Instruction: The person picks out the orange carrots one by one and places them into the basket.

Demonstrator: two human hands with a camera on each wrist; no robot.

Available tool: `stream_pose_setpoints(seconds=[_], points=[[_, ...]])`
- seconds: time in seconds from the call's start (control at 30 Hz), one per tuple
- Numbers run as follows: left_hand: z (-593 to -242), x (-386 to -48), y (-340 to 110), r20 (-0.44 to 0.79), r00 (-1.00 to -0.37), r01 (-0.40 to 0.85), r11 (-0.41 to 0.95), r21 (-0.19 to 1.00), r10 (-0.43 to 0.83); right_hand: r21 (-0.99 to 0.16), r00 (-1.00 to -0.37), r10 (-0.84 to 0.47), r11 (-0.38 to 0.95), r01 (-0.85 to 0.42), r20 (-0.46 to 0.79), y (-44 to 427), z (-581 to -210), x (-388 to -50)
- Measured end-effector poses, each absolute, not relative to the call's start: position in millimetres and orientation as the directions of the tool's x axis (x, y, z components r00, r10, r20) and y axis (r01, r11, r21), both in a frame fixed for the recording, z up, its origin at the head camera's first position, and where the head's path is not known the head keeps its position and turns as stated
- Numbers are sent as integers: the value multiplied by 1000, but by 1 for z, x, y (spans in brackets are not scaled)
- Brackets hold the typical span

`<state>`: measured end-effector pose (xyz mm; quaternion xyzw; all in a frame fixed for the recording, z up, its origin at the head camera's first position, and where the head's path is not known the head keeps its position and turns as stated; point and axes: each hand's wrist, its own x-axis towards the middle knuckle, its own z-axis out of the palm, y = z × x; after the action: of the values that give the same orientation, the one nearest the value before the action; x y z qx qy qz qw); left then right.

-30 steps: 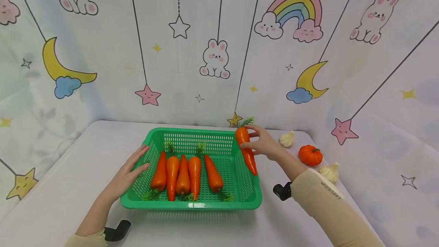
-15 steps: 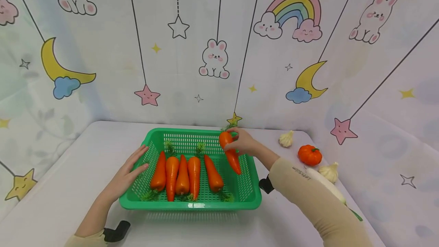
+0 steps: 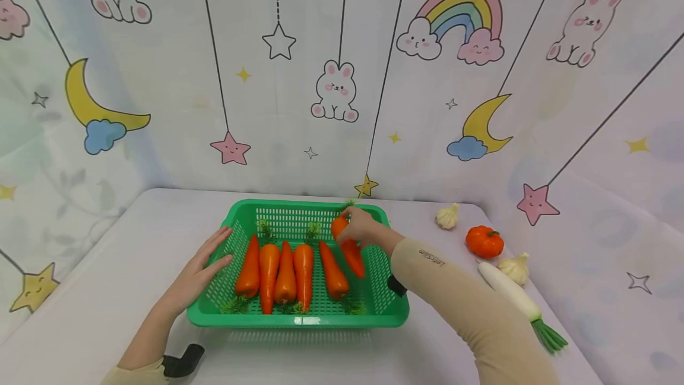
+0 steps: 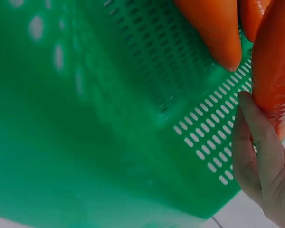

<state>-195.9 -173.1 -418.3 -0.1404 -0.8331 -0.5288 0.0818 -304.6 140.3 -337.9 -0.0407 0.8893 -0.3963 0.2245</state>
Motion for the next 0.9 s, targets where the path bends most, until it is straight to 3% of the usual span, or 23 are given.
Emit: stream_pose_setpoints(seconds=[0.5,0.9], points=[[-417,-195,-175,282,-948,317,402,859,146,-580,-902,-118,798,163,-415,113,-359,-310],[-416,-195,-173,280,-949,316,398,861,147,-561,-873,-98,799,217,-477,107,-374,-305]])
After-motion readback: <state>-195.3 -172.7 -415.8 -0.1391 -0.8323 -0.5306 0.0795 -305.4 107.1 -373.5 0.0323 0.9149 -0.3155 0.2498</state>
